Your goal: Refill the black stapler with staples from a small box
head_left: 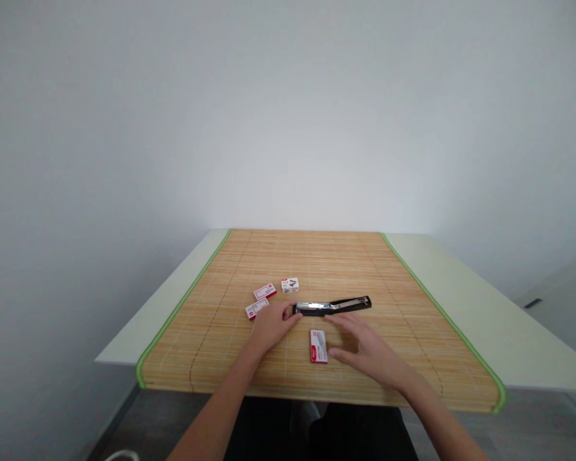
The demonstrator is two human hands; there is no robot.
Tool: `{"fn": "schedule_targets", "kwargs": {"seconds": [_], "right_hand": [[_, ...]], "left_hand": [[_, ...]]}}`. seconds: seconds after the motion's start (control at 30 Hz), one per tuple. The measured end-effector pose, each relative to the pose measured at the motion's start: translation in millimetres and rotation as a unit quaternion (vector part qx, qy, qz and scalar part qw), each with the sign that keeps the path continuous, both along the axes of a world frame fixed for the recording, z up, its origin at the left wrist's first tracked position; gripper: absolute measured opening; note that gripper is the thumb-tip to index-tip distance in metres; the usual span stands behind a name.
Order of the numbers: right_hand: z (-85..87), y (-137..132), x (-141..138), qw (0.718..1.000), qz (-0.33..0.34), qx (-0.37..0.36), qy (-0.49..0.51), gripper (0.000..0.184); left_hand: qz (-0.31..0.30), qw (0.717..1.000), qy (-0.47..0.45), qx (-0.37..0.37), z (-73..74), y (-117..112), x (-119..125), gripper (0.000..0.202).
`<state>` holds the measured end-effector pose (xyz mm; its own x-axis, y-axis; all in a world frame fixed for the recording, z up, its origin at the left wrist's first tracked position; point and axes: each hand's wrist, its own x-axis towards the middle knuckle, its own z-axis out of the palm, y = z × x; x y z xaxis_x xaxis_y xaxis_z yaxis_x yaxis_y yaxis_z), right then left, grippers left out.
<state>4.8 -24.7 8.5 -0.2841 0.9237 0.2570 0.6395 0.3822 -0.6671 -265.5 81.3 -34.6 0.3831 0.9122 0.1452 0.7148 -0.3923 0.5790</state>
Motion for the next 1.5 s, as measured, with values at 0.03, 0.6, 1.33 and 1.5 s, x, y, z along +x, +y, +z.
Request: {"fn": "schedule_targets", "kwargs": {"seconds": [0.03, 0.6, 1.33, 1.5], "right_hand": [[-4.3, -3.9, -7.0, 1.0, 0.025, -0.011, -0.016, 0.065], [-35.7, -10.1, -21.7, 0.996, -0.076, 0.042, -0.017, 0.064], [-29.2, 11.6, -5.6, 0.999, 0.014, -0.01, 0.036, 0.025], [-31.7, 12.5, -4.1, 0.999, 0.018, -0.01, 0.041, 0.025]], "left_hand": [[-0.001, 1.0, -0.002, 0.001, 0.3, -0.6, -0.1, 0.037], [-0.062, 0.994, -0.095, -0.012, 7.3, -68.9, -11.2, 0.038], [-0.077, 0.992, -0.092, -0.046, 9.8, -59.9, -7.0, 0.034], [-0.082, 0.992, -0.089, -0.047, 10.8, -59.8, -8.0, 0.033]]}}
